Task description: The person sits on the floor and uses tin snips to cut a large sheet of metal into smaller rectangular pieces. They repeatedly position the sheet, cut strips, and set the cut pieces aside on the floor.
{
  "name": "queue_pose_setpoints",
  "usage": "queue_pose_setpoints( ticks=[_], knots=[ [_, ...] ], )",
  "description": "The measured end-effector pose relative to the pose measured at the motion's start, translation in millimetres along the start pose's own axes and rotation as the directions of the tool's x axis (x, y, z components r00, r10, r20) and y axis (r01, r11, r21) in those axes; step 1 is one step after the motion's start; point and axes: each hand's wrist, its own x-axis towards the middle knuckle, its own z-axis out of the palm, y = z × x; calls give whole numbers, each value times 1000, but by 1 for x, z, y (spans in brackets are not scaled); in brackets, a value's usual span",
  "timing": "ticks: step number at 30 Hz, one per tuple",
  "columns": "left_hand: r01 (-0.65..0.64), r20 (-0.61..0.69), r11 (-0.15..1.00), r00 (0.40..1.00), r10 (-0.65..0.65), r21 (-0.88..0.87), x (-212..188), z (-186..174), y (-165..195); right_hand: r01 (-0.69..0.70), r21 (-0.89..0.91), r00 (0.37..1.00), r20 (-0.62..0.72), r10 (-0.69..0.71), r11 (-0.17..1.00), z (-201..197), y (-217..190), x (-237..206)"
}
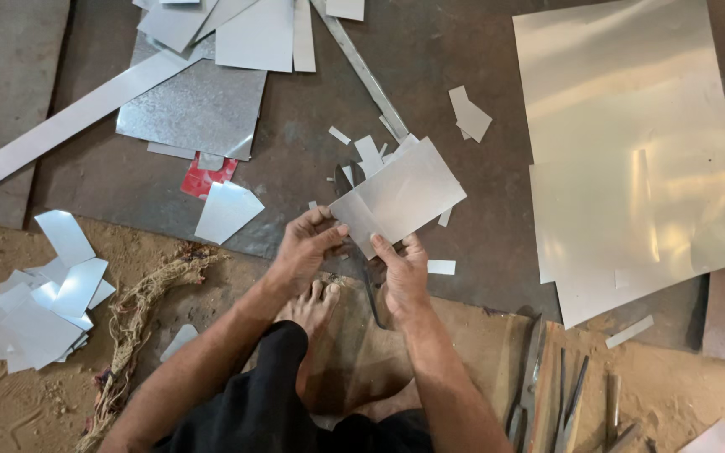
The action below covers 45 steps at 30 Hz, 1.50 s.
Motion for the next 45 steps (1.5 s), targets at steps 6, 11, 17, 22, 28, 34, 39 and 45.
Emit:
queue_pose_setpoints(
  ticks=[6, 11, 17, 22, 28, 34, 39, 45],
  knots=[
    [-21, -252, 1000, 967, 26, 23, 7, -5, 2, -101, -551, 995, -45, 92, 829, -6, 11, 8],
    [-105, -321, 974, 932, 167, 202, 40, -47, 33, -13, -980, 999, -5, -40, -197, -22, 20, -13],
    [-152, -309, 921, 912, 270, 358, 84, -80, 67, -152, -984, 971, -167, 169, -94, -33, 30, -6],
    [-150, -341, 869, 878, 336, 471, 107, -91, 81, 246, -966, 966, 251, -61, -79, -72, 33, -16],
    [7, -405, 821, 872, 274, 571, 117, -90, 78, -490, -800, 827, -302, 474, 346, -90, 39, -34],
    [87, -407, 791, 888, 214, 606, 117, -77, 54, -584, -692, 680, -132, 721, 424, -94, 33, -43],
    [177, -375, 876, 927, 4, 448, 115, -67, 21, -472, -724, 734, -6, 679, 504, -90, 27, -46],
    [215, -322, 908, 942, -96, 359, 110, -60, -5, -551, -635, 711, -19, 702, 541, -82, 22, -48]
  ],
)
